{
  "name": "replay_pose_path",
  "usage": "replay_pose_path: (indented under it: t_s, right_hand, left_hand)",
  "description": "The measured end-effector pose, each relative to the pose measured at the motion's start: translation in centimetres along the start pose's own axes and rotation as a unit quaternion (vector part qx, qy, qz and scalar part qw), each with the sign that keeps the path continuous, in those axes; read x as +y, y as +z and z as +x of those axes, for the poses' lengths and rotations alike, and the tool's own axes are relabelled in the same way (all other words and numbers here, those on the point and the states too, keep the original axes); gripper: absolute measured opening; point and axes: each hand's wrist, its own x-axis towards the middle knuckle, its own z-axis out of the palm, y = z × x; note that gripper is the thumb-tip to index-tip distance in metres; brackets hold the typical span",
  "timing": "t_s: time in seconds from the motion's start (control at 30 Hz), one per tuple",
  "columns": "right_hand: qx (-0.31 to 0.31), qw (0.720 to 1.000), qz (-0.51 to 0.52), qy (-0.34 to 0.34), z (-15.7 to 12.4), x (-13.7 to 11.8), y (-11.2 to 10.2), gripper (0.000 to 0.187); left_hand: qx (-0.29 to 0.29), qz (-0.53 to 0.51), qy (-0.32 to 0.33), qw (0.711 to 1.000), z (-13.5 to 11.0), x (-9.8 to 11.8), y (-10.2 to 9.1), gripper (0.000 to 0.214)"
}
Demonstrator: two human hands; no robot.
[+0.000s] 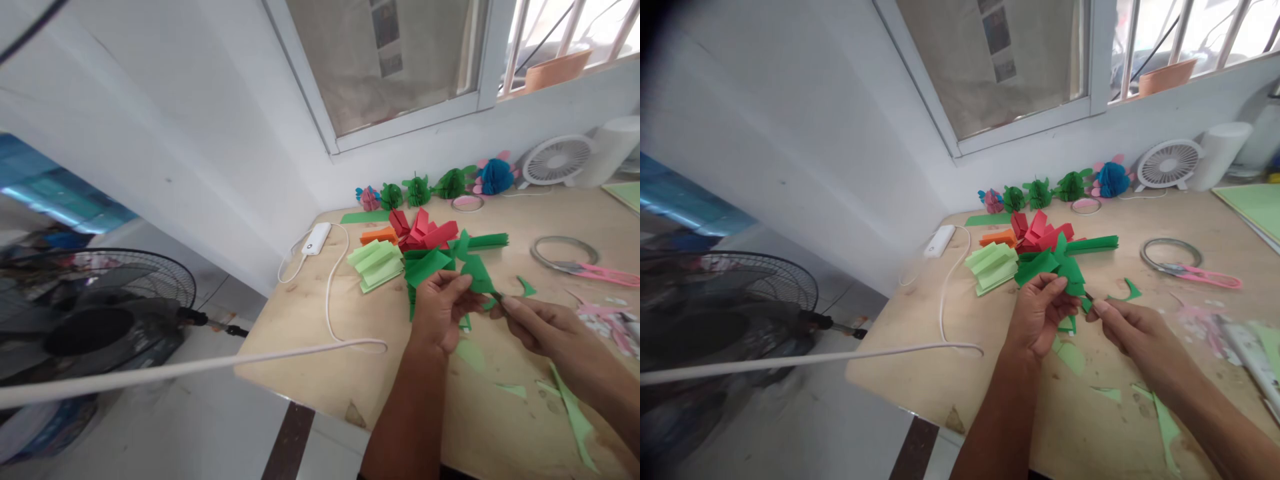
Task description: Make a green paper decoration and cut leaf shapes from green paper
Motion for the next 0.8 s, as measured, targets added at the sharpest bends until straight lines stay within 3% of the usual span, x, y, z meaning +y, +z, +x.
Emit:
replay_pose_path:
  t_s: [0.4,0.8]
  right_hand:
    - [0.007,1.0,0.01,-0.019,0.21,0.44,-0.02,0.056]
    - [0.007,0.999,0.024,-0.038,0.28,0.63,-0.24,0.052]
  left_hand:
    - [-0.017,-0.005,-0.012,1.0,-0.4,-0.33,0.54,0.045]
    - [0.001,0.03,-0.01,1.0,-0.55,-0.83,0.81,0.046]
